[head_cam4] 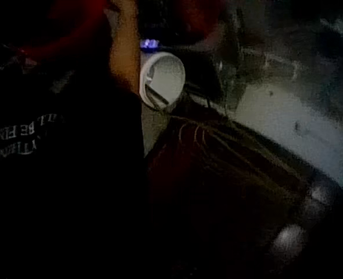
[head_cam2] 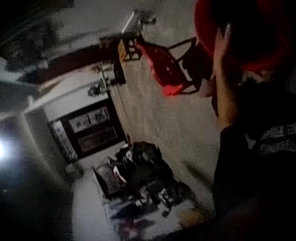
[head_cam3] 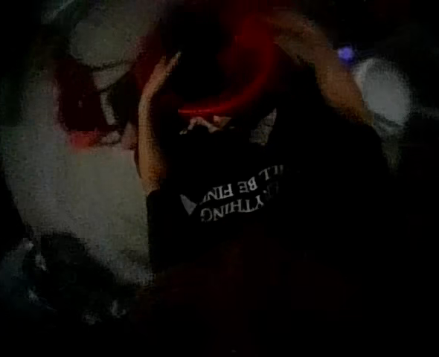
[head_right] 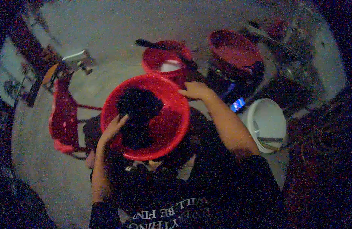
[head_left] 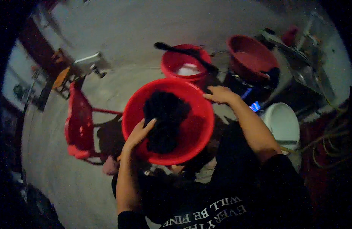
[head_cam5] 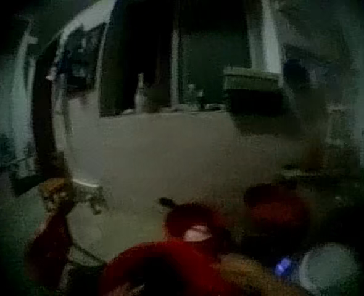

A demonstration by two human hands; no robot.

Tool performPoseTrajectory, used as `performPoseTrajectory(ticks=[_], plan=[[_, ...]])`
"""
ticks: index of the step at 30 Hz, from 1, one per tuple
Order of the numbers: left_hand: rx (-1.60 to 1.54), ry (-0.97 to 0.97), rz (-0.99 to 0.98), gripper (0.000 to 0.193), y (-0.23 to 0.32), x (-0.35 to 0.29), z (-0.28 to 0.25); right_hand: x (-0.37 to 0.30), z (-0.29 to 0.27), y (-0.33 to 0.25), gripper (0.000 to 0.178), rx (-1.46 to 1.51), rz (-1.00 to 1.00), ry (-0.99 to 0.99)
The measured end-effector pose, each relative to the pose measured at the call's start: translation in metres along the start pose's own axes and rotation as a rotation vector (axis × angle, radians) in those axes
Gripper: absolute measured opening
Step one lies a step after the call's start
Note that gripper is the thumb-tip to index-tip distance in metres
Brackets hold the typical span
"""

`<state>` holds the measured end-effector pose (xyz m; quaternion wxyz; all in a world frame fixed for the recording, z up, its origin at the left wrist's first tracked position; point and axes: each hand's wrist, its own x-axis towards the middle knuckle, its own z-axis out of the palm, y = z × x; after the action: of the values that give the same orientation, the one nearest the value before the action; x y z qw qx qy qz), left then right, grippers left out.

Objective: The person washes black clothing in a basin of soapy water by hand, rinses it with water from a bucket, and hangs it on a hanger to dry on a line.

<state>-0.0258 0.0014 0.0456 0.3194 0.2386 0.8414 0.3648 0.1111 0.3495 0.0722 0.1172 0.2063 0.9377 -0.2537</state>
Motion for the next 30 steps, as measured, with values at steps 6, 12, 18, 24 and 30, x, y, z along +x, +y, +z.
performPoseTrajectory(ticks=[6, 12, 18, 24, 30], plan=[[0.579, 0.018, 0.13, 0.064, 0.006, -0.023, 0.026, -0.091, -0.081, 0.048, 0.038, 0.159, -0.215, 0.551], [0.01, -0.216, 0.078, 0.063, -0.056, -0.014, 0.051, -0.185, -0.076, 0.237, 0.032, 0.048, 0.465, 0.554], [0.022, -0.22, 0.101, 0.07, -0.081, 0.0, 0.081, -0.268, 0.035, 0.375, 0.035, -0.376, 0.683, 0.241], [0.911, -0.171, 0.125, 0.075, -0.003, -0.03, 0.092, -0.293, 0.094, 0.398, 0.032, -0.615, 0.77, 0.099], [1.001, -0.085, 0.176, 0.061, -0.003, -0.029, 0.102, -0.277, 0.101, 0.412, 0.032, -0.463, 0.888, -0.212]])
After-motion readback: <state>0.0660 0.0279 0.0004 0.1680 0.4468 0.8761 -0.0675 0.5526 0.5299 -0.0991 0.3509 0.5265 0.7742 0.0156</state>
